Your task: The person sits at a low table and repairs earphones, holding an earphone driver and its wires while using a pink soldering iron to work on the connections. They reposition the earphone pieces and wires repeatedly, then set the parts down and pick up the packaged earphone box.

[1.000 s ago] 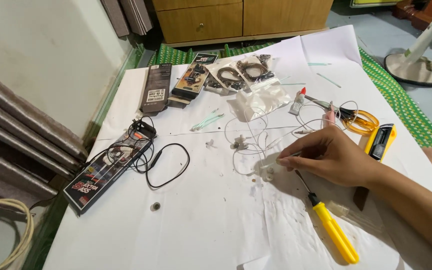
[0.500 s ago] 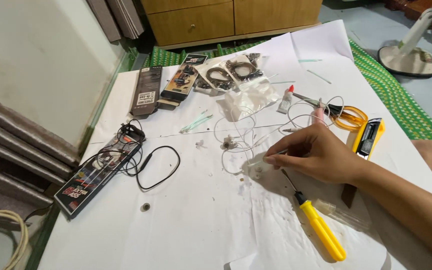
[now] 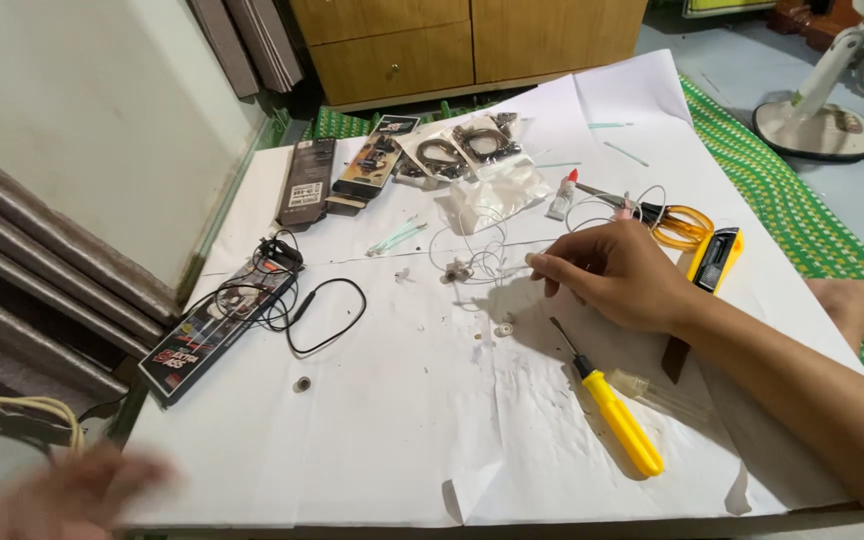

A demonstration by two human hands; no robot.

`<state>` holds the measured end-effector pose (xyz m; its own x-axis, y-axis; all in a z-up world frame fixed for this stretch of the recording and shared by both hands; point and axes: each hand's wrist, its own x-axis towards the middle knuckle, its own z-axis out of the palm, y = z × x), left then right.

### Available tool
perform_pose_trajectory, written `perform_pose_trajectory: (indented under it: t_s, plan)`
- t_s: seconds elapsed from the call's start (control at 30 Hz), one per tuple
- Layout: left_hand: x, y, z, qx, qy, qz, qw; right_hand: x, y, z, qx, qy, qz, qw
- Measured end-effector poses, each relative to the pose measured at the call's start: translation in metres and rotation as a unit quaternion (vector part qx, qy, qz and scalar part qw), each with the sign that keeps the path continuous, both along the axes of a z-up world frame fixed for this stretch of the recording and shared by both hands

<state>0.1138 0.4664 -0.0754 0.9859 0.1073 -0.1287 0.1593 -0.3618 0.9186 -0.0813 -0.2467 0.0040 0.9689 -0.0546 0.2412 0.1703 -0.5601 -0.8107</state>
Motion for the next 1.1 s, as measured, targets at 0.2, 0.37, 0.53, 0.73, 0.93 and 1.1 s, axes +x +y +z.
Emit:
perform_pose_trajectory:
  t_s: [0.2, 0.37, 0.53, 0.73, 0.93, 1.1]
  plan:
    - [-0.165, -0.254, 0.054, 0.327, -0.061, 0.114, 0.936, 0.005, -0.003, -0.005, -0.066, 0.04, -0.005, 0.997]
    - [-0.167, -0.256, 0.061, 0.329, 0.026, 0.101, 0.938, 0.006, -0.003, -0.008, -0.013, 0.028, 0.034, 0.999]
    - [-0.176, -0.225, 0.034, 0.287, -0.052, 0.124, 0.948, 0.005, -0.01, -0.013, 0.044, 0.065, 0.061, 0.995]
    - [-0.179, -0.256, 0.097, 0.523, 0.032, 0.056, 0.85, 0.006, -0.018, -0.02, 0.113, 0.079, 0.125, 0.983]
    - [-0.168, -0.395, 0.122, 0.238, -0.486, -0.309, 0.782, 0.007, -0.027, -0.019, 0.202, 0.059, 0.067, 0.975]
    - [-0.143, -0.455, 0.093, 0.191, -0.507, -0.472, 0.696, 0.007, -0.029, -0.015, 0.278, 0.038, -0.028, 0.959]
